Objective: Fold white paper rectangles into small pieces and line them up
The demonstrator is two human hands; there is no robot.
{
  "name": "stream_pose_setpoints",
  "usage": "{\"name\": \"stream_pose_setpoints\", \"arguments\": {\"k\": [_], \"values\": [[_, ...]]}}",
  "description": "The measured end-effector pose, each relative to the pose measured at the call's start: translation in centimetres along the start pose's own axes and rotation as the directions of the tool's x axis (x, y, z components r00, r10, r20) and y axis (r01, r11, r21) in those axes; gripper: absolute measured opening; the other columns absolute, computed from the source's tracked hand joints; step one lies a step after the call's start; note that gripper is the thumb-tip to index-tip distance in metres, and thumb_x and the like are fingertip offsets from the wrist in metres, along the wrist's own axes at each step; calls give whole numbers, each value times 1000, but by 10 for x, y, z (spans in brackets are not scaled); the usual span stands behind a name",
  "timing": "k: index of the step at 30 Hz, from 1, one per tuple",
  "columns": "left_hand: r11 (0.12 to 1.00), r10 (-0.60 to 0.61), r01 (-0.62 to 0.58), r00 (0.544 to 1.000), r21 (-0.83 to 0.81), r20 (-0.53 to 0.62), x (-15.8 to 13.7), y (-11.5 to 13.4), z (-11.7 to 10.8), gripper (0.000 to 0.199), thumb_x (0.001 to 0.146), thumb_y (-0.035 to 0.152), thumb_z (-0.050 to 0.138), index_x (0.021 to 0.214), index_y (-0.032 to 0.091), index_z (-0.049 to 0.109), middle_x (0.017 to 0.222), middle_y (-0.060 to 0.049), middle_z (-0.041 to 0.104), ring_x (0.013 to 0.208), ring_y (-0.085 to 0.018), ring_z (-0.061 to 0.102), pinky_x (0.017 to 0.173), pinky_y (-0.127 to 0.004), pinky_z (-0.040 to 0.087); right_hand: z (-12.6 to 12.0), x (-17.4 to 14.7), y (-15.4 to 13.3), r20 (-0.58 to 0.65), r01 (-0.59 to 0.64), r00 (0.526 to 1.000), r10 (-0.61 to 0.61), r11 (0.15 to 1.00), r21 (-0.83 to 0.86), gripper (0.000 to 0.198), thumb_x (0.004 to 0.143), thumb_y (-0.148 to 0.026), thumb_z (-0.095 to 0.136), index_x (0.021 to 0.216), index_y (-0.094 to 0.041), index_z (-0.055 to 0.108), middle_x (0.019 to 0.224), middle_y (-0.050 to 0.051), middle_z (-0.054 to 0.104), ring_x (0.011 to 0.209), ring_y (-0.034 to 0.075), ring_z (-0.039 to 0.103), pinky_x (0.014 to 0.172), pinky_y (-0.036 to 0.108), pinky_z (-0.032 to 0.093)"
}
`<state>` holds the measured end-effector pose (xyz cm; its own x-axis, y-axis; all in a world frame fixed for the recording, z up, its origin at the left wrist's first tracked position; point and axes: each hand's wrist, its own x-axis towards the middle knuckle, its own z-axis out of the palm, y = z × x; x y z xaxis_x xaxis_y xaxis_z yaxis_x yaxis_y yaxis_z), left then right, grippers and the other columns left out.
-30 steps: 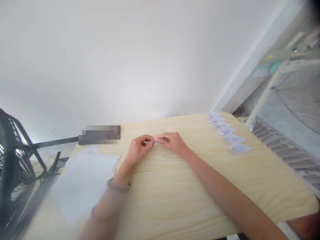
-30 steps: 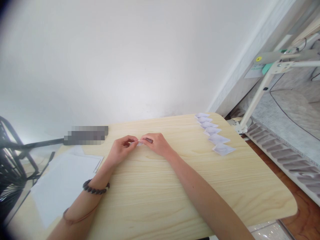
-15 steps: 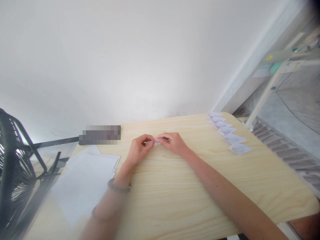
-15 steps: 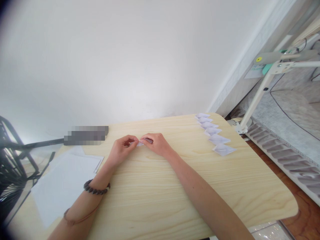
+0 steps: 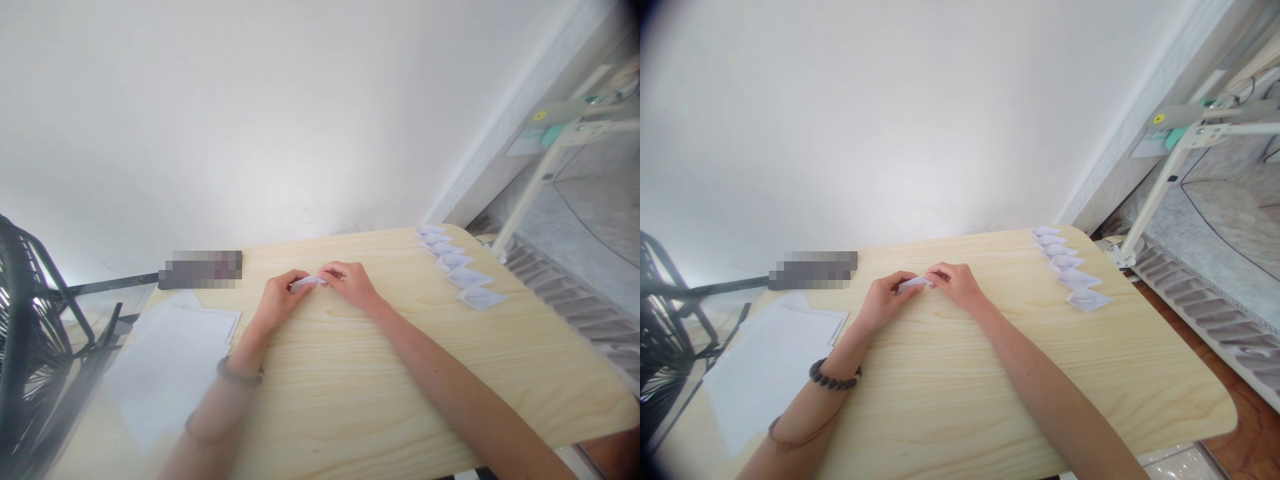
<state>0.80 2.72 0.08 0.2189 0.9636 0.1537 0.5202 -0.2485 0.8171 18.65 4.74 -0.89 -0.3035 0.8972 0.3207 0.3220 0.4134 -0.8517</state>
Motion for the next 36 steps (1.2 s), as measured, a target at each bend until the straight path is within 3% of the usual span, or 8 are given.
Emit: {"name": "stream_pose_setpoints", "arguments": {"k": [4, 11, 18, 21, 28, 32, 36], "values": [[999, -22, 23, 999, 23, -34, 1, -2, -2, 30, 73, 42, 52, 85, 17, 61, 66, 0, 61, 55, -11, 50, 52, -21, 37, 2, 0, 2, 2, -51, 999, 51, 997, 60, 23, 74, -38, 57, 82, -18, 64, 68, 1, 65, 61, 12, 61, 60, 21, 46], [994, -66, 62, 997, -91, -45, 3, -2, -2, 29, 70, 42, 56, 74, 15, 64, 62, -1, 61, 50, -9, 45, 45, -20, 33, 1, 0, -2, -4, 16, 1000, -17, 999, -40, 21, 78, -34, 52, 73, -20, 67, 64, 0, 65, 50, 10, 59, 52, 19, 42], [950, -227, 217, 974, -225, -19, 5, -6, -4, 43, 69, 47, 56, 95, 13, 64, 60, -4, 64, 39, -7, 43, 39, -19, 36, -1, 1, 3, -88, -56, 994, 63, 995, 80, 25, 75, -39, 54, 82, -19, 67, 69, 2, 66, 50, 11, 58, 52, 22, 46], [951, -213, 204, 977, -230, -13, 5, -7, -5, 41, 71, 47, 54, 92, 13, 65, 63, -5, 65, 42, -8, 48, 43, -20, 40, -2, 3, 6, -82, -98, 990, 111, 983, 157, 28, 73, -39, 56, 88, -17, 66, 68, 2, 66, 52, 11, 58, 55, 23, 48], [922, -161, 171, 985, -348, 57, 6, -8, -7, 41, 76, 45, 50, 97, 12, 61, 90, -11, 66, 63, -16, 62, 59, -28, 50, -4, 5, 13, -63, -194, 975, 212, 956, 221, 30, 70, -38, 59, 89, -16, 66, 73, 4, 68, 63, 14, 63, 64, 27, 51], [910, -158, 177, 984, -375, 80, 7, -5, -7, 47, 78, 48, 43, 105, 11, 56, 96, -14, 64, 64, -16, 61, 54, -26, 49, -6, 6, 12, -48, -213, 970, 237, 932, 295, 29, 70, -36, 60, 91, -16, 66, 78, 5, 68, 69, 16, 64, 68, 30, 51], [939, -124, 141, 990, -314, 72, 7, -3, -6, 45, 78, 49, 42, 96, 12, 60, 87, -11, 65, 57, -12, 57, 47, -22, 45, -7, 5, 11, -33, -194, 976, 216, 929, 315, 27, 68, -31, 62, 91, -18, 66, 85, 5, 68, 73, 16, 63, 71, 29, 51]]}}
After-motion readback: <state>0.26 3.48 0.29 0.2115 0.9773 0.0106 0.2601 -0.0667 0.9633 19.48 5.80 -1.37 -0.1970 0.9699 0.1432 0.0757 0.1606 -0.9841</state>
